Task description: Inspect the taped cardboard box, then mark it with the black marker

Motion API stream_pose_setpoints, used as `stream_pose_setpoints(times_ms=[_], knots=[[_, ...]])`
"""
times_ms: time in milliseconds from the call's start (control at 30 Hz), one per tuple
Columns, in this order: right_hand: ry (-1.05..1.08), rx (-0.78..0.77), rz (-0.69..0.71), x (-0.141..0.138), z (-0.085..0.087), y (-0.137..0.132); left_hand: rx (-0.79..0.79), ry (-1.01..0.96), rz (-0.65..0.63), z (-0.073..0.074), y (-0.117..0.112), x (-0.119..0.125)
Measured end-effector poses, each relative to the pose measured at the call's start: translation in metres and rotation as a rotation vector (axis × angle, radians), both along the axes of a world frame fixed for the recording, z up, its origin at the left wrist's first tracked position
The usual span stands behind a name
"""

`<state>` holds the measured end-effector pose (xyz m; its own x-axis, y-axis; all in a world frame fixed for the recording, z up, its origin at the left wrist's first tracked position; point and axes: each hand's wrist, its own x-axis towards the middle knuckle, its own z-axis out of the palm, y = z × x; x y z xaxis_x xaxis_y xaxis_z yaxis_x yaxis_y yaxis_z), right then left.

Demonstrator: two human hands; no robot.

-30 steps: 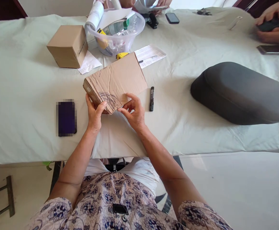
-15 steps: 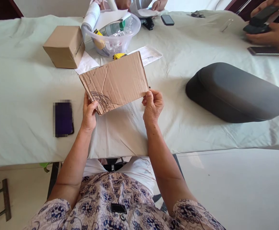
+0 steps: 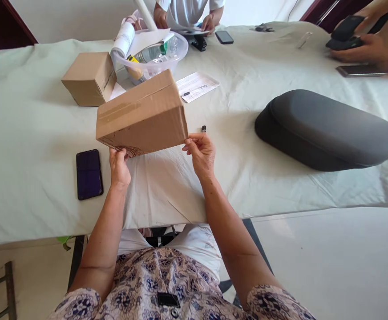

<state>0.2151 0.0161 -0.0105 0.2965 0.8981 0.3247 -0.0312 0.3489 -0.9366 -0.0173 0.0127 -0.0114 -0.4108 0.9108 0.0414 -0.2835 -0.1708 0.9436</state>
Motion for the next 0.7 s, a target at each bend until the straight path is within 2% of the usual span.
stream_pose_setpoints(times_ms=[67, 200, 433, 567, 700], knots=[[-0.04, 0.002, 0.0, 0.0, -0.001, 0.0, -0.039, -0.044, 0.008, -0.002, 0.0, -0.002], [-0.155, 0.054, -0.014, 0.0, -0.001, -0.001, 0.016, -0.1, 0.059, -0.002, 0.001, -0.004], [-0.299, -0.144, 0.1, 0.002, 0.0, -0.008, 0.147, 0.04, 0.15, -0.007, 0.006, -0.009], [-0.23, -0.148, 0.154, 0.005, -0.002, -0.008, 0.175, 0.105, 0.146, -0.013, 0.01, -0.012], [-0.147, -0.163, 0.152, 0.004, -0.003, -0.006, 0.206, 0.156, 0.097, -0.013, 0.01, -0.011]])
